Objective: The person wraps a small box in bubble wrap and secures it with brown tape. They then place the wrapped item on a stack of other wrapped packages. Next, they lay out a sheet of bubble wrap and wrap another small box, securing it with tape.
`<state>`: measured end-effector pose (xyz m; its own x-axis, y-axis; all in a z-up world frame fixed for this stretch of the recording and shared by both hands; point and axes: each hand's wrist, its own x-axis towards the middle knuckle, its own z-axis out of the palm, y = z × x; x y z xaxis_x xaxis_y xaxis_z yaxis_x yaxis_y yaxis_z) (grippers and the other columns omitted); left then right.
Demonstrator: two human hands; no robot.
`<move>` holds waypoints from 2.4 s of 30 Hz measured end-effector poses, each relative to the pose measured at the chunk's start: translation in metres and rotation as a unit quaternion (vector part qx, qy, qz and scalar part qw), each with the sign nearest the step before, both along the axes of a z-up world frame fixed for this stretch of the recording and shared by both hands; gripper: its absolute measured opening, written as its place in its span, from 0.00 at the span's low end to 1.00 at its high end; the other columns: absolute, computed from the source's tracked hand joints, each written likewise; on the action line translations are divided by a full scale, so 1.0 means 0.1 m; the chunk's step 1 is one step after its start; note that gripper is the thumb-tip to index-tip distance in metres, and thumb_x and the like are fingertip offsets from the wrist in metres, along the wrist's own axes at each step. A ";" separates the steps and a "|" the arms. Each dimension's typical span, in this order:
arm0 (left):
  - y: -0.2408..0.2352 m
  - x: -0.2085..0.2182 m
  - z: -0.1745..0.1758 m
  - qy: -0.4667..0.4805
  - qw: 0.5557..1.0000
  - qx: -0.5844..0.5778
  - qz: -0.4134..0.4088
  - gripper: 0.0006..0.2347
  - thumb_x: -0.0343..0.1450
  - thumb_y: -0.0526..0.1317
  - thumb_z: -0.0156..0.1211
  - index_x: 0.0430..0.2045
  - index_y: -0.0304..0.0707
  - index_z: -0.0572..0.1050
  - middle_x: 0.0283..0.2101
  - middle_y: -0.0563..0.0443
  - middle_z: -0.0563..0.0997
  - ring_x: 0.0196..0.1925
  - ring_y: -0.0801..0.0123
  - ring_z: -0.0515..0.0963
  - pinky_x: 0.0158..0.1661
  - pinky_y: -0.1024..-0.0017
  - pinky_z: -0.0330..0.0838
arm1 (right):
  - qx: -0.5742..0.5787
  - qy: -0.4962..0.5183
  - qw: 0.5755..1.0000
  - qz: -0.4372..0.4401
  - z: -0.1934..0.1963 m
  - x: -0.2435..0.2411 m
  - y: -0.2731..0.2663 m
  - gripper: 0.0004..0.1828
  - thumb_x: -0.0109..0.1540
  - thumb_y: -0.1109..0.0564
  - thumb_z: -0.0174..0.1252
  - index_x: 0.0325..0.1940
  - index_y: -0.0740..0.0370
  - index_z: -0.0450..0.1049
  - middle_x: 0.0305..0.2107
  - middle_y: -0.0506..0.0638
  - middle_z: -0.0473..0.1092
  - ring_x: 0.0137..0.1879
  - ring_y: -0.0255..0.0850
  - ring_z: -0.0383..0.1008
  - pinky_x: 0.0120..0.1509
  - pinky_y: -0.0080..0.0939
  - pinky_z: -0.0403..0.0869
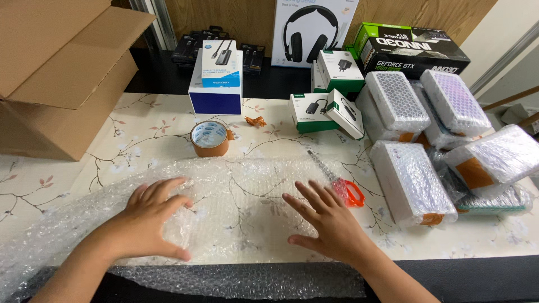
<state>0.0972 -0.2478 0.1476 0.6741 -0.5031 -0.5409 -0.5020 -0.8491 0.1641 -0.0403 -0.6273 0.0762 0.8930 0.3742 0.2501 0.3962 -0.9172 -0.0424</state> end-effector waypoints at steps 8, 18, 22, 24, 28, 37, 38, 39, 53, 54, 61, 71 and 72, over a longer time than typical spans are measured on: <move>-0.42 -0.11 -0.47 -0.113 0.990 -0.004 -0.081 0.52 0.64 0.82 0.54 0.77 0.68 0.31 0.81 0.54 0.22 0.81 0.54 0.20 0.72 0.43 0.20 | 0.004 0.113 0.993 0.029 -0.16 0.06 -0.04 0.53 0.63 0.15 0.40 0.84 0.43 0.46 0.80 0.55 0.35 0.83 0.59 0.25 0.79 0.66 0.31; -0.65 -0.01 -0.34 -0.096 0.991 0.048 -0.077 0.56 0.61 0.85 0.50 0.77 0.68 0.27 0.81 0.55 0.18 0.81 0.53 0.15 0.73 0.40 0.17 | -0.013 0.067 0.998 -0.012 -0.03 0.10 -0.11 0.54 0.61 0.15 0.43 0.85 0.39 0.44 0.81 0.54 0.30 0.83 0.60 0.21 0.77 0.73 0.32; -0.87 -0.01 -0.33 -0.083 0.990 0.053 -0.098 0.55 0.62 0.84 0.43 0.78 0.63 0.25 0.81 0.52 0.14 0.81 0.56 0.16 0.73 0.41 0.15 | -0.008 0.138 0.990 -0.019 -0.07 0.15 -0.08 0.53 0.62 0.16 0.45 0.84 0.39 0.44 0.80 0.55 0.29 0.81 0.60 0.19 0.76 0.72 0.27; -0.92 0.05 -0.54 -0.099 0.989 -0.015 -0.106 0.56 0.60 0.84 0.46 0.78 0.64 0.29 0.81 0.44 0.19 0.81 0.50 0.19 0.73 0.46 0.18 | 0.023 0.152 0.988 -0.006 -0.14 0.16 -0.14 0.52 0.63 0.17 0.39 0.84 0.41 0.45 0.80 0.58 0.36 0.83 0.62 0.25 0.78 0.71 0.34; -0.91 0.07 -0.59 -0.096 0.989 -0.040 -0.105 0.57 0.57 0.86 0.42 0.78 0.63 0.31 0.81 0.46 0.20 0.81 0.52 0.19 0.72 0.45 0.17 | 0.032 0.180 0.983 -0.026 0.03 0.15 -0.08 0.51 0.62 0.17 0.35 0.84 0.40 0.43 0.80 0.54 0.32 0.82 0.59 0.20 0.77 0.71 0.26; -0.86 0.13 -0.72 -0.145 0.975 -0.115 -0.121 0.56 0.57 0.87 0.39 0.78 0.61 0.37 0.81 0.41 0.27 0.81 0.46 0.25 0.70 0.40 0.22 | 0.074 0.105 0.991 -0.037 0.33 0.54 -0.26 0.30 0.64 0.37 0.62 0.67 0.50 0.74 0.68 0.55 0.66 0.72 0.57 0.63 0.76 0.65 0.61; -0.88 0.10 -0.62 -0.116 0.983 -0.078 -0.117 0.56 0.56 0.86 0.35 0.78 0.61 0.33 0.80 0.42 0.23 0.81 0.48 0.22 0.71 0.42 0.19 | 0.060 0.078 0.985 -0.139 0.42 0.66 -0.30 0.32 0.63 0.41 0.63 0.69 0.52 0.70 0.66 0.53 0.68 0.69 0.53 0.66 0.74 0.62 0.64; -0.91 0.07 -0.52 -0.086 0.989 -0.041 -0.112 0.56 0.55 0.84 0.31 0.78 0.62 0.28 0.80 0.42 0.19 0.81 0.50 0.18 0.72 0.44 0.16 | 0.044 0.049 0.968 -0.240 0.51 0.78 -0.35 0.35 0.61 0.45 0.65 0.71 0.53 0.67 0.64 0.50 0.70 0.67 0.50 0.69 0.72 0.60 0.68; -0.76 0.22 -1.03 -0.373 0.905 -0.100 -0.176 0.56 0.59 0.91 0.26 0.78 0.59 0.36 0.81 0.41 0.28 0.82 0.49 0.26 0.74 0.46 0.21 | -0.086 -0.247 0.906 -0.333 -0.09 1.91 -1.30 0.11 0.67 0.54 0.57 0.51 0.54 0.79 0.41 0.45 0.80 0.40 0.45 0.82 0.38 0.46 0.78; -0.72 0.27 -1.24 -0.627 0.740 -0.126 -0.206 0.60 0.58 0.97 0.20 0.78 0.56 0.40 0.82 0.38 0.35 0.84 0.48 0.32 0.76 0.50 0.26 | -0.104 -0.325 0.893 -0.291 -0.08 1.91 -1.28 0.13 0.67 0.55 0.58 0.55 0.56 0.79 0.49 0.47 0.81 0.48 0.45 0.84 0.41 0.46 0.80; -0.75 0.25 -1.12 -0.613 0.751 -0.147 -0.198 0.60 0.57 0.99 0.27 0.78 0.59 0.43 0.83 0.39 0.36 0.84 0.49 0.34 0.76 0.50 0.27 | -0.131 -0.188 0.947 -0.226 -0.14 2.02 -1.02 0.23 0.69 0.55 0.55 0.69 0.46 0.72 0.62 0.45 0.74 0.66 0.49 0.72 0.74 0.67 0.65; -0.95 0.55 -0.17 -0.370 0.847 -0.377 -0.063 0.43 0.65 0.73 0.43 0.72 0.49 0.58 0.72 0.30 0.59 0.65 0.36 0.68 0.58 0.38 0.63 | 0.008 -0.154 0.972 -0.175 -0.20 1.80 -0.18 0.30 0.62 0.51 0.61 0.69 0.46 0.69 0.63 0.53 0.65 0.70 0.56 0.63 0.75 0.70 0.58; -1.00 0.69 -0.03 -0.368 0.832 -0.414 -0.004 0.42 0.63 0.68 0.66 0.70 0.45 0.65 0.66 0.23 0.66 0.63 0.24 0.71 0.56 0.31 0.65 | 0.006 -0.167 0.977 -0.134 -0.30 1.79 -0.11 0.27 0.60 0.50 0.64 0.65 0.43 0.73 0.55 0.53 0.71 0.65 0.57 0.70 0.71 0.70 0.63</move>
<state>0.1665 -0.3477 0.1448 0.6638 -0.5037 0.5529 -0.7309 -0.5936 0.3367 0.1383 -0.6385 0.0465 0.8259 0.1333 0.5478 0.1354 -0.9901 0.0368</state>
